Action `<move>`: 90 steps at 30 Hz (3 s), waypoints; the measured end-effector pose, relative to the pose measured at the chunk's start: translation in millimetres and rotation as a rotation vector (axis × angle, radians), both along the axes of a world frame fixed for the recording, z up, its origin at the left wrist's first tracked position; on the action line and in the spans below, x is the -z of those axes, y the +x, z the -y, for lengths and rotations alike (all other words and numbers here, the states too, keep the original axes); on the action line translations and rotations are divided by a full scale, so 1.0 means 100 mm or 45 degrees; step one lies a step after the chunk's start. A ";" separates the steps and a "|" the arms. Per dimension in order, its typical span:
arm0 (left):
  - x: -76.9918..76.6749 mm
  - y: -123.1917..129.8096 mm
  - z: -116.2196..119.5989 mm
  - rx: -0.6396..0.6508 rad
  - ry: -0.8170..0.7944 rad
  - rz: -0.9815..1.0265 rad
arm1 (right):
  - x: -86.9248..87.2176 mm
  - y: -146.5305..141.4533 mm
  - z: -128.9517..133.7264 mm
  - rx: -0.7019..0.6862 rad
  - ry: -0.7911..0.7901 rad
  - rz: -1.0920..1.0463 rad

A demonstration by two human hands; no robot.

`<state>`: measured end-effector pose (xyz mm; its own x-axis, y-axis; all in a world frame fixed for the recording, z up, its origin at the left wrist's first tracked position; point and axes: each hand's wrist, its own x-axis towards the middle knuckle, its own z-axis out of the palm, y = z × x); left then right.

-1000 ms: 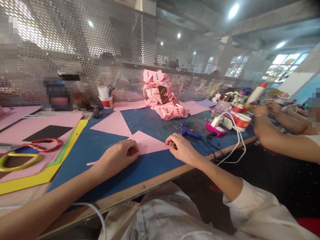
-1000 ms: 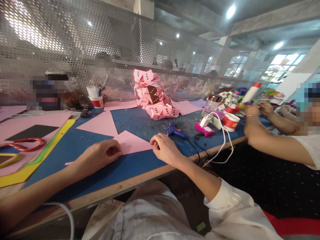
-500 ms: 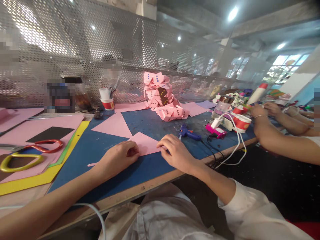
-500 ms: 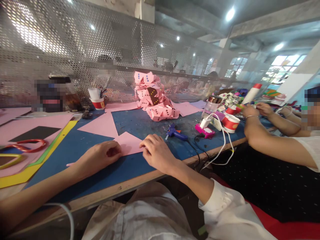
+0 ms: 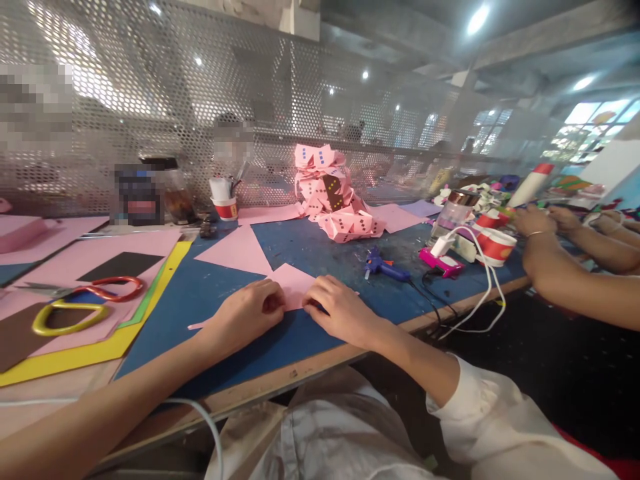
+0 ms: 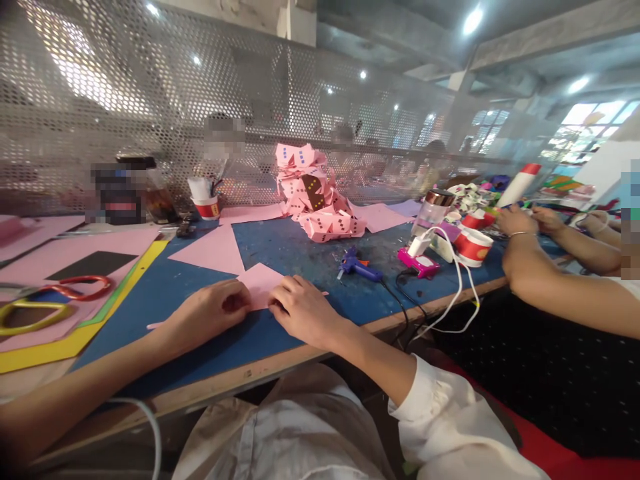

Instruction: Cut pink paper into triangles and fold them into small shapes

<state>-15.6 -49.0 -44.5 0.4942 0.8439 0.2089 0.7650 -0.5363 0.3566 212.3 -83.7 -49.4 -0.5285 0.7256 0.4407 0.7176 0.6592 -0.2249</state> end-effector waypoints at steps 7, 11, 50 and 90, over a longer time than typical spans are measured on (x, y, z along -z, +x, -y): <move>-0.03 0.00 0.01 0.015 -0.012 0.003 | 0.01 -0.03 0.01 0.033 0.038 0.044; -0.02 0.01 0.00 0.023 -0.006 0.006 | 0.02 -0.03 0.02 0.043 0.057 0.059; 0.05 -0.05 -0.01 -0.022 0.016 -0.040 | 0.05 -0.04 0.03 0.060 0.110 0.069; -0.02 -0.23 0.06 -0.102 -0.045 -0.086 | 0.02 -0.02 0.04 0.016 0.075 0.051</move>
